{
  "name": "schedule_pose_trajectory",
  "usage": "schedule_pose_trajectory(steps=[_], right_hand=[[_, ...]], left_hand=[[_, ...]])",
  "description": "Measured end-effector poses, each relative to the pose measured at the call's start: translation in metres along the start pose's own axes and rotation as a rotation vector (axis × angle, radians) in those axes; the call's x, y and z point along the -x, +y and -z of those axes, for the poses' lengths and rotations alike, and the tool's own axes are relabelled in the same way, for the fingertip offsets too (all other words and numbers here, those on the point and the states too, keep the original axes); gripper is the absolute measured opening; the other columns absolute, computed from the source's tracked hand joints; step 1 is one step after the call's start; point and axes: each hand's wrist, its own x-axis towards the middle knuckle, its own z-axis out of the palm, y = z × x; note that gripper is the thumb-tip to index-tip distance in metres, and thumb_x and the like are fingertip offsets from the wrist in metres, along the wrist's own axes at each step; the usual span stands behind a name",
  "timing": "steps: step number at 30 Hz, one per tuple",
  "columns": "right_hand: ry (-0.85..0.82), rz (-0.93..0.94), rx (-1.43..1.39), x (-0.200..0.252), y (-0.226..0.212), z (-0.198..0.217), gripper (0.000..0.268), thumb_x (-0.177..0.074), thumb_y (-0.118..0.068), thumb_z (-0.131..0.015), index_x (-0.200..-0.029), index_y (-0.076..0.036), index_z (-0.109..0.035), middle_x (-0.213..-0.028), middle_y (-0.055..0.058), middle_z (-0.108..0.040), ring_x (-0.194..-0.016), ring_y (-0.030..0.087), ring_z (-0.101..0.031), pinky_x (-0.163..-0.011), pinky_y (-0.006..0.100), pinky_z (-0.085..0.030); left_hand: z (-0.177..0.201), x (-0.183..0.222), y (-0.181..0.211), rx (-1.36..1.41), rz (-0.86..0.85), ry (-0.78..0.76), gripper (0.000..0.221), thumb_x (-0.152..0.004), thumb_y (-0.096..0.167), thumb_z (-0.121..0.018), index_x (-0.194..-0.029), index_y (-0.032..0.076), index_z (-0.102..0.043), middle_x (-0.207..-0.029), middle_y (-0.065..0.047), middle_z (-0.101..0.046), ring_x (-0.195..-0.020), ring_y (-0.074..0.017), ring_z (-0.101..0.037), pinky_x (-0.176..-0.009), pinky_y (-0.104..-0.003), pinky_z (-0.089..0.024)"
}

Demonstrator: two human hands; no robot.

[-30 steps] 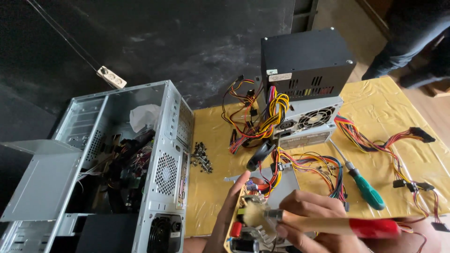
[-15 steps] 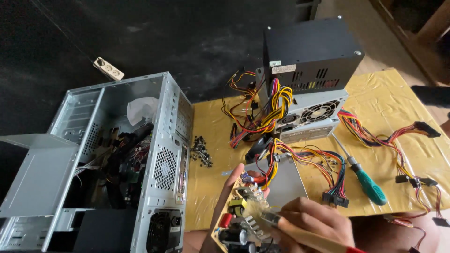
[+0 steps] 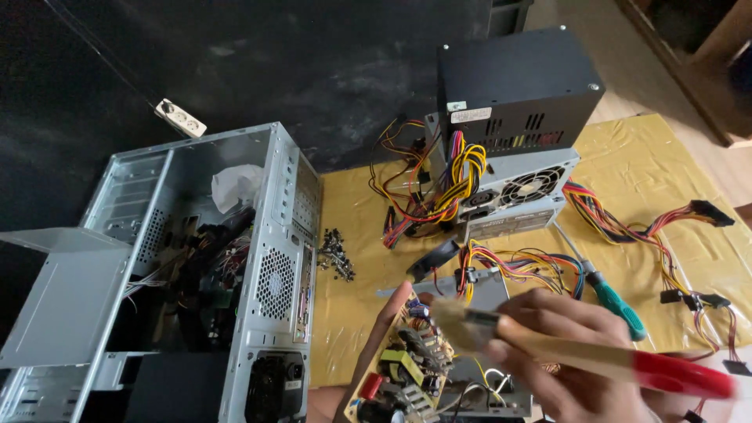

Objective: Cleaning dust from a computer power supply unit's internal circuit board and cooling fan using a brush.

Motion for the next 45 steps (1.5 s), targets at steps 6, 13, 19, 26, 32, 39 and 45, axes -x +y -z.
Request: schedule_pose_trajectory(steps=[6,13,19,26,32,39,45], right_hand=[[-0.599,-0.03,-0.173,0.007,0.019,0.005,0.015,-0.095,-0.025,-0.064,-0.094,-0.015,-0.075,-0.086,-0.002,-0.075,-0.075,0.014,-0.075,-0.067,0.027,-0.058],[-0.417,-0.094,-0.08,-0.004,0.012,-0.003,0.022,-0.093,-0.031,-0.068,-0.085,-0.012,-0.075,-0.076,-0.001,-0.067,-0.058,0.013,-0.064,-0.055,0.029,-0.051],[-0.356,0.005,-0.051,-0.007,0.005,-0.007,0.012,-0.091,-0.022,-0.069,-0.088,-0.011,-0.074,-0.077,0.001,-0.071,-0.058,0.015,-0.07,-0.054,0.029,-0.053],[-0.442,0.14,-0.059,-0.011,0.001,-0.008,0.03,-0.099,-0.022,-0.06,-0.123,-0.009,-0.072,-0.074,0.003,-0.061,-0.058,0.017,-0.059,-0.053,0.032,-0.046],[-0.533,0.36,-0.093,-0.023,0.011,-0.008,0.029,-0.103,-0.026,-0.054,-0.092,-0.004,-0.069,-0.088,0.004,-0.072,-0.073,0.025,-0.062,-0.06,0.037,-0.049],[-0.682,0.441,-0.067,-0.026,0.015,0.006,0.047,-0.111,-0.036,-0.028,-0.094,-0.008,-0.061,-0.092,0.005,-0.07,-0.084,0.028,-0.06,-0.065,0.04,-0.045],[-0.466,0.292,0.07,-0.013,0.02,0.004,0.021,-0.098,-0.032,-0.061,-0.1,-0.013,-0.071,-0.093,0.003,-0.067,-0.074,0.022,-0.066,-0.066,0.035,-0.054]], left_hand=[[-0.012,0.011,0.005,0.127,0.199,0.452,0.058,-0.085,0.061,-0.067,-0.106,0.008,-0.077,-0.102,-0.015,-0.077,-0.101,-0.0268,-0.072,-0.091,-0.044,-0.055],[-0.016,0.016,0.011,0.047,0.241,0.213,0.066,-0.092,0.067,-0.052,-0.116,0.009,-0.073,-0.112,-0.019,-0.073,-0.106,-0.0297,-0.067,-0.099,-0.042,-0.047],[-0.013,0.011,0.0,0.062,0.123,0.365,0.054,-0.094,0.058,-0.058,-0.11,0.01,-0.075,-0.098,-0.017,-0.076,-0.092,-0.0265,-0.073,-0.087,-0.038,-0.055],[0.031,-0.014,-0.003,0.173,0.088,-0.067,0.053,-0.109,0.054,-0.046,-0.11,0.009,-0.072,-0.098,-0.024,-0.076,-0.084,-0.0349,-0.076,-0.079,-0.047,-0.061],[0.016,0.019,0.0,0.064,0.232,0.35,0.061,-0.086,0.075,-0.06,-0.11,0.021,-0.075,-0.101,-0.022,-0.077,-0.074,-0.0346,-0.072,-0.064,-0.046,-0.056],[0.086,-0.025,-0.018,0.117,0.094,0.215,0.06,-0.095,0.066,-0.055,-0.103,0.01,-0.076,-0.1,-0.021,-0.077,-0.08,-0.0366,-0.073,-0.072,-0.05,-0.057],[0.054,-0.035,0.0,0.16,-0.017,0.12,0.063,-0.102,0.06,-0.051,-0.097,0.003,-0.076,-0.099,-0.021,-0.078,-0.085,-0.0379,-0.075,-0.078,-0.054,-0.058]])
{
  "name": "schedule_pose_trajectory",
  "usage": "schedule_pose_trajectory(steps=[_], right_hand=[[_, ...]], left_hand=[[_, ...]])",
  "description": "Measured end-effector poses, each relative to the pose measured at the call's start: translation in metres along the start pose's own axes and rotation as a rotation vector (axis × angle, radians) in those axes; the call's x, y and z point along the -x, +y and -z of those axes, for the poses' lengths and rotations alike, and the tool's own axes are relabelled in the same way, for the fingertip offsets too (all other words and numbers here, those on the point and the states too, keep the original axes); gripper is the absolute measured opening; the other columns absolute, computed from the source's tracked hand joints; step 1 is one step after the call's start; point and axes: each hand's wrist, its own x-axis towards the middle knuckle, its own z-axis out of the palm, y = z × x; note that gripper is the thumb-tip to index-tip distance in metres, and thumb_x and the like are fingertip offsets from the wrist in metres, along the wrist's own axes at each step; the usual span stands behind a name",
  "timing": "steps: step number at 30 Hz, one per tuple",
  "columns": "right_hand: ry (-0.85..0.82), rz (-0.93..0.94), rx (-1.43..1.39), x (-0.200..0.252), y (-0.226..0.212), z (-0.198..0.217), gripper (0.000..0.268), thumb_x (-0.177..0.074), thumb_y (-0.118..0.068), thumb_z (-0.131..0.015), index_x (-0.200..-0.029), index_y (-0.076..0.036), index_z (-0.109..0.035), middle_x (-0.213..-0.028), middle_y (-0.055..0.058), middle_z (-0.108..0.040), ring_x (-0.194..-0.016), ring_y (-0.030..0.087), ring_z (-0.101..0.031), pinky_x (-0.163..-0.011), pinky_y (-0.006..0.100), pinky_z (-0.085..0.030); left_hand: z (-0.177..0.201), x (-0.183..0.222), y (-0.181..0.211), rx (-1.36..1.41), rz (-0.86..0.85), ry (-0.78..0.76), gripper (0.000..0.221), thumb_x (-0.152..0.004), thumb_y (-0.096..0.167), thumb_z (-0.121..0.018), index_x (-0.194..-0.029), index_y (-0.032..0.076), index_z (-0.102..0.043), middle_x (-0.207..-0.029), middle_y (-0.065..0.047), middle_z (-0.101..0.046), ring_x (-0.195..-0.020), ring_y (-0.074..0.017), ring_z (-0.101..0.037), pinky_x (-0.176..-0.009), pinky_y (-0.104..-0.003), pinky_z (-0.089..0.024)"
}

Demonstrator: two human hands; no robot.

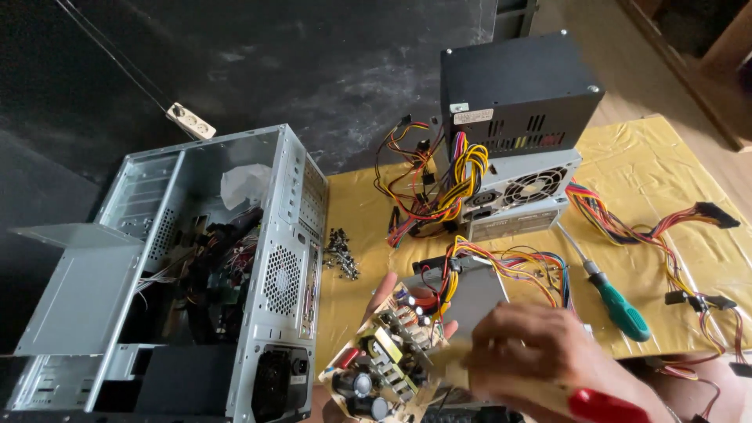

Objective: Cleaning dust from a computer power supply unit's internal circuit board and cooling fan using a brush.

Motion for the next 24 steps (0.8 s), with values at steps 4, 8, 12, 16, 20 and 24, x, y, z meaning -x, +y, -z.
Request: schedule_pose_trajectory(steps=[4,8,12,16,20,24], right_hand=[[0.03,0.136,-0.048,0.003,0.001,-0.01,0.015,-0.097,-0.024,-0.068,-0.099,-0.009,-0.071,-0.091,0.004,-0.066,-0.069,0.02,-0.064,-0.059,0.032,-0.052],[0.009,0.148,-0.362,0.005,-0.006,-0.002,0.029,-0.098,-0.03,-0.068,-0.099,-0.001,-0.069,-0.09,0.01,-0.069,-0.074,0.023,-0.074,-0.064,0.033,-0.058],[0.191,0.174,0.01,0.008,-0.016,-0.026,0.013,-0.094,-0.023,-0.07,-0.094,-0.011,-0.069,-0.092,0.0,-0.074,-0.076,0.018,-0.071,-0.061,0.029,-0.057],[0.017,0.115,-0.068,0.008,-0.016,-0.022,0.014,-0.098,-0.023,-0.065,-0.096,-0.01,-0.07,-0.083,0.005,-0.063,-0.062,0.023,-0.061,-0.053,0.033,-0.05],[0.08,0.155,0.015,0.004,-0.017,-0.022,0.011,-0.095,-0.023,-0.069,-0.096,-0.012,-0.071,-0.085,0.003,-0.067,-0.063,0.021,-0.063,-0.052,0.032,-0.051],[0.09,0.112,0.157,-0.001,-0.024,-0.001,0.016,-0.089,-0.03,-0.078,-0.089,-0.016,-0.071,-0.083,-0.001,-0.068,-0.061,0.017,-0.065,-0.055,0.031,-0.053]], left_hand=[[-0.003,0.005,0.002,0.081,0.096,-0.041,0.061,-0.098,0.063,-0.052,-0.113,0.006,-0.07,-0.118,-0.016,-0.07,-0.117,-0.0321,-0.066,-0.117,-0.057,-0.043],[-0.008,0.019,-0.008,0.063,-0.167,0.083,0.042,-0.096,0.046,-0.055,-0.136,0.04,-0.063,-0.121,-0.008,-0.067,-0.121,-0.034,-0.062,-0.119,-0.069,-0.036],[-0.035,0.021,-0.003,0.064,0.025,0.249,0.053,-0.086,0.065,-0.065,-0.093,0.013,-0.071,-0.111,-0.01,-0.074,-0.122,-0.0324,-0.064,-0.122,-0.054,-0.038],[-0.027,0.032,-0.008,-0.027,-0.136,0.113,0.043,-0.091,0.052,-0.066,-0.105,0.011,-0.064,-0.11,-0.009,-0.07,-0.115,-0.0259,-0.066,-0.118,-0.056,-0.043],[-0.02,0.061,-0.025,-0.318,-0.559,-0.372,0.071,-0.101,0.02,-0.067,-0.16,0.027,-0.029,-0.148,-0.019,-0.051,-0.139,-0.0329,-0.052,-0.121,-0.058,-0.037],[-0.015,0.057,-0.027,-0.107,-0.484,-0.354,0.067,-0.097,0.003,-0.062,-0.157,0.021,-0.038,-0.137,-0.021,-0.058,-0.125,-0.0375,-0.062,-0.117,-0.061,-0.042]])
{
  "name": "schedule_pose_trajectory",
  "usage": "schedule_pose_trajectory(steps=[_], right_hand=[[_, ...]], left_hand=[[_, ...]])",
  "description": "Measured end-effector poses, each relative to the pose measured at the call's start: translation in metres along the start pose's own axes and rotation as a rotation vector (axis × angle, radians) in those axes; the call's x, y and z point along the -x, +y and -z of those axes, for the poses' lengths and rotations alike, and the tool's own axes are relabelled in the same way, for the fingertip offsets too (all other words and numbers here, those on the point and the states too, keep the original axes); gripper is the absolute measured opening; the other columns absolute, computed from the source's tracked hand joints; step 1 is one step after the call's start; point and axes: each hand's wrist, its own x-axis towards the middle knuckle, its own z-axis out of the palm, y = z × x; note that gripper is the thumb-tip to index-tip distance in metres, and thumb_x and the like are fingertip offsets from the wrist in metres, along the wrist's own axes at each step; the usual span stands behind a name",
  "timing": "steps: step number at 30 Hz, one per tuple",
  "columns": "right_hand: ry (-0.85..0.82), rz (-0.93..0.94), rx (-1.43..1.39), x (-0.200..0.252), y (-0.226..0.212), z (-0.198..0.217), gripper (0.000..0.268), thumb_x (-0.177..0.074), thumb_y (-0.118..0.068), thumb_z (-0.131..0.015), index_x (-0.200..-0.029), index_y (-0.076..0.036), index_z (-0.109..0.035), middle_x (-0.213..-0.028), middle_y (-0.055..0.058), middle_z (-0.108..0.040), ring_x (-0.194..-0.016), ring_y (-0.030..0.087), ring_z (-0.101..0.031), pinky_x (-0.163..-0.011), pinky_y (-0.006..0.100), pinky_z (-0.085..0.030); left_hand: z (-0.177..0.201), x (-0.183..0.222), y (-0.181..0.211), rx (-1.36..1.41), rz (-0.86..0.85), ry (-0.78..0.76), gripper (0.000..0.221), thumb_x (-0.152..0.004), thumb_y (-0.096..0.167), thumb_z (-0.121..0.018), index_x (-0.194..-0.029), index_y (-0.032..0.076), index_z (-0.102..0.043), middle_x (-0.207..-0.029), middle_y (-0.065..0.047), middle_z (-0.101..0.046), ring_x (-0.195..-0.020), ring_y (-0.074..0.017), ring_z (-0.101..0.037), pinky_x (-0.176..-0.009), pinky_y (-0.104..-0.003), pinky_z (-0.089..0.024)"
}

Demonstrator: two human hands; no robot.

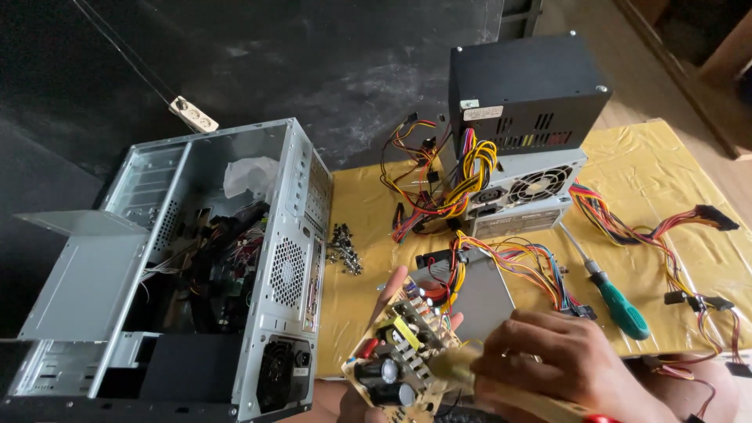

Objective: Cleaning dust from a computer power supply unit's internal circuit board and cooling fan using a brush.

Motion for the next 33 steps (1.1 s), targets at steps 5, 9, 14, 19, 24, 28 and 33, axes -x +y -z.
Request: schedule_pose_trajectory(steps=[5,9,14,19,24,28,33], right_hand=[[-0.185,0.132,-0.293,-0.018,0.006,0.007,0.036,-0.107,-0.029,-0.043,-0.089,-0.009,-0.066,-0.093,0.003,-0.07,-0.084,0.024,-0.064,-0.068,0.036,-0.051],[-0.008,0.072,-0.106,-0.006,-0.001,0.01,0.019,-0.096,-0.026,-0.065,-0.096,-0.007,-0.068,-0.089,0.006,-0.065,-0.07,0.02,-0.063,-0.059,0.032,-0.051],[-0.23,-0.388,-0.613,0.003,0.0,-0.001,0.024,-0.087,-0.04,-0.08,-0.092,-0.016,-0.079,-0.09,-0.002,-0.074,-0.079,0.014,-0.072,-0.071,0.029,-0.055],[-0.165,0.067,-0.316,-0.013,-0.004,0.018,0.028,-0.104,-0.029,-0.048,-0.1,-0.011,-0.068,-0.097,0.006,-0.066,-0.083,0.023,-0.064,-0.07,0.036,-0.05],[-0.278,0.116,-0.431,-0.004,0.017,0.01,0.049,-0.11,-0.039,-0.027,-0.088,-0.01,-0.06,-0.093,0.007,-0.065,-0.088,0.027,-0.063,-0.075,0.039,-0.048],[-0.215,-0.105,-0.356,-0.011,0.016,0.02,0.031,-0.101,-0.033,-0.056,-0.098,-0.008,-0.073,-0.094,0.005,-0.069,-0.08,0.021,-0.068,-0.069,0.035,-0.055],[-0.167,-0.077,-0.313,0.008,0.033,-0.002,0.025,-0.099,-0.025,-0.057,-0.098,-0.004,-0.071,-0.097,0.006,-0.079,-0.086,0.028,-0.071,-0.085,0.042,-0.056]], left_hand=[[-0.031,0.012,0.031,-0.252,-0.006,-0.451,0.133,-0.086,0.059,-0.096,-0.166,0.024,0.004,-0.168,-0.025,-0.015,-0.153,-0.0467,-0.03,-0.128,-0.055,-0.021],[-0.024,0.007,0.02,-0.222,-0.113,-0.559,0.133,-0.091,0.056,-0.091,-0.166,0.014,0.011,-0.167,-0.012,-0.021,-0.153,-0.0337,-0.034,-0.132,-0.057,-0.019],[-0.006,0.003,0.01,-0.145,-0.082,-0.446,0.128,-0.084,0.039,-0.099,-0.166,0.019,-0.004,-0.166,-0.016,-0.024,-0.153,-0.0433,-0.03,-0.129,-0.066,-0.017],[-0.026,0.024,0.02,0.479,0.079,-0.442,0.108,-0.088,0.017,-0.07,-0.168,0.036,0.001,-0.17,-0.01,-0.006,-0.099,-0.0154,-0.022,-0.085,-0.042,-0.013],[0.003,-0.008,0.006,-0.15,-0.107,-0.495,0.126,-0.086,0.053,-0.1,-0.166,0.021,-0.008,-0.164,-0.017,-0.028,-0.155,-0.0379,-0.029,-0.13,-0.062,-0.021],[0.006,-0.035,-0.003,0.238,0.398,0.247,0.046,-0.098,0.053,-0.05,-0.129,0.024,-0.066,-0.123,-0.019,-0.068,-0.114,-0.0403,-0.066,-0.107,-0.06,-0.047],[-0.004,-0.029,-0.002,0.104,0.322,0.52,0.043,-0.091,0.048,-0.055,-0.132,0.035,-0.059,-0.119,-0.013,-0.066,-0.115,-0.0386,-0.063,-0.11,-0.067,-0.044]])
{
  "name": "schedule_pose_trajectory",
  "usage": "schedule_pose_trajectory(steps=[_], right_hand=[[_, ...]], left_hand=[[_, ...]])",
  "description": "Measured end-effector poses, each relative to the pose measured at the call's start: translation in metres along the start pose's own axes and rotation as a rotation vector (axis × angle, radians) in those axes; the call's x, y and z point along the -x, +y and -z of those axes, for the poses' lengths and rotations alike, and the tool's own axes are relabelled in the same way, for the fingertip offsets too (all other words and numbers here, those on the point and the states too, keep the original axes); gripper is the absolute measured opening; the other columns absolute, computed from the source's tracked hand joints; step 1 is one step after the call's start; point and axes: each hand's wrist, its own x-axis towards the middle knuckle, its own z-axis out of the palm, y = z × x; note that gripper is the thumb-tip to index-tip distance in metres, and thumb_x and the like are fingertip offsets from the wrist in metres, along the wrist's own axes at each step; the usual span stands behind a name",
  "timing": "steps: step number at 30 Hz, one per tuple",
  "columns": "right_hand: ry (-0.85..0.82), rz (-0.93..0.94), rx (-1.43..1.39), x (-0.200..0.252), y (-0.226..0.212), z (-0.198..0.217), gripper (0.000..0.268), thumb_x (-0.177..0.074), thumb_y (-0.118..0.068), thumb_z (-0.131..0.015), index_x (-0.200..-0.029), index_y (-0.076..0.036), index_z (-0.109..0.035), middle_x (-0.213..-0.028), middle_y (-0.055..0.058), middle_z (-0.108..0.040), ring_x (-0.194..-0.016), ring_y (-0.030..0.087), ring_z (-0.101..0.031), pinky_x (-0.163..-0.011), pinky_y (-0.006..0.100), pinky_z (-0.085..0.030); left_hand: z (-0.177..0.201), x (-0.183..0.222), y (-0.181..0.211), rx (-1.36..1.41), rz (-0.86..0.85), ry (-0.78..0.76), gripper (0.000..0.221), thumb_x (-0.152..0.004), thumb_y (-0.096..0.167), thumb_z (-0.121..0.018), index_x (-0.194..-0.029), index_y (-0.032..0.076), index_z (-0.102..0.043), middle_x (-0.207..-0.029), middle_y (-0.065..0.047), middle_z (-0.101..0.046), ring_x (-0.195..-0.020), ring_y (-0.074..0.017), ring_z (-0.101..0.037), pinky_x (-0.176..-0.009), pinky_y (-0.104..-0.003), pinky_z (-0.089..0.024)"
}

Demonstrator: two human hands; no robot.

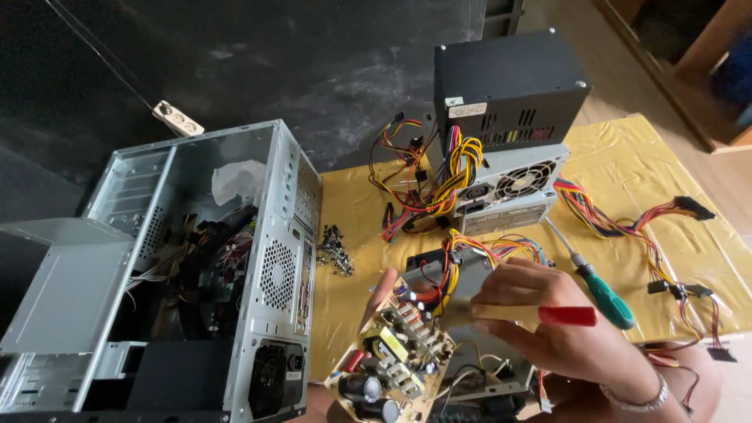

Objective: Cleaning dust from a computer power supply unit's internal circuit board and cooling fan using a brush.

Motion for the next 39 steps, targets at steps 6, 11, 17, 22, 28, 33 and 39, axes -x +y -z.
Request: schedule_pose_trajectory(steps=[6,11,17,22,28,33,39], right_hand=[[0.003,-0.802,-1.544,0.007,-0.026,-0.009,0.005,-0.097,0.013,-0.055,-0.097,0.01,-0.052,-0.079,0.013,-0.052,-0.071,0.022,-0.057,-0.059,0.031,-0.04],[0.136,-0.315,0.013,-0.004,-0.029,0.0,0.027,-0.091,-0.023,-0.068,-0.114,-0.022,-0.083,-0.082,-0.001,-0.07,-0.069,0.015,-0.069,-0.062,0.03,-0.053],[0.214,-0.543,-0.146,0.006,-0.037,-0.016,0.024,-0.091,-0.029,-0.068,-0.098,-0.013,-0.084,-0.091,-0.003,-0.076,-0.077,0.009,-0.078,-0.074,0.023,-0.062],[0.197,-0.343,-0.04,0.002,-0.026,-0.007,0.023,-0.092,-0.031,-0.067,-0.09,-0.01,-0.077,-0.082,0.002,-0.07,-0.066,0.015,-0.068,-0.062,0.028,-0.056],[0.196,-0.318,-0.082,-0.017,-0.035,0.004,0.023,-0.092,-0.029,-0.067,-0.085,-0.008,-0.075,-0.08,0.002,-0.075,-0.064,0.015,-0.069,-0.062,0.029,-0.057],[0.08,-0.407,0.103,0.017,-0.015,-0.003,0.032,-0.092,-0.041,-0.066,-0.111,-0.019,-0.081,-0.111,-0.006,-0.079,-0.113,0.014,-0.064,-0.1,0.036,-0.042],[0.083,-0.246,-0.037,0.005,-0.02,0.0,0.03,-0.095,-0.034,-0.063,-0.108,-0.013,-0.079,-0.091,-0.004,-0.084,-0.08,0.018,-0.071,-0.076,0.033,-0.055]], left_hand=[[0.019,-0.022,0.005,0.0,0.184,0.022,0.053,-0.09,0.06,-0.065,-0.09,0.007,-0.073,-0.101,-0.011,-0.078,-0.11,-0.0264,-0.072,-0.111,-0.056,-0.051],[0.042,-0.032,0.007,0.14,0.409,-0.523,0.058,-0.108,0.065,-0.043,-0.119,0.013,-0.067,-0.128,-0.017,-0.067,-0.111,-0.0426,-0.066,-0.099,-0.063,-0.048],[0.0,0.011,-0.003,-0.128,0.293,-0.494,0.047,-0.105,0.053,-0.042,-0.1,0.011,-0.061,-0.1,-0.011,-0.068,-0.099,-0.0217,-0.064,-0.098,-0.037,-0.043],[0.0,0.064,0.011,-0.823,-0.088,-0.375,0.073,-0.081,0.065,-0.056,-0.142,0.025,-0.045,-0.117,-0.009,-0.081,-0.111,-0.0207,-0.077,-0.096,-0.033,-0.048],[0.002,0.063,0.011,-0.706,-0.429,-0.92,0.063,-0.113,0.039,-0.058,-0.162,0.018,-0.024,-0.159,-0.019,-0.03,-0.143,-0.0358,-0.045,-0.121,-0.051,-0.034],[0.012,0.06,0.006,-0.791,-0.401,-0.797,0.092,-0.101,0.047,-0.075,-0.162,0.009,-0.019,-0.16,-0.021,-0.038,-0.148,-0.0374,-0.044,-0.123,-0.05,-0.026],[-0.002,0.07,0.013,-0.686,-0.42,-0.928,0.094,-0.11,0.053,-0.07,-0.164,0.007,-0.009,-0.16,-0.02,-0.033,-0.153,-0.0337,-0.035,-0.128,-0.05,-0.018]])
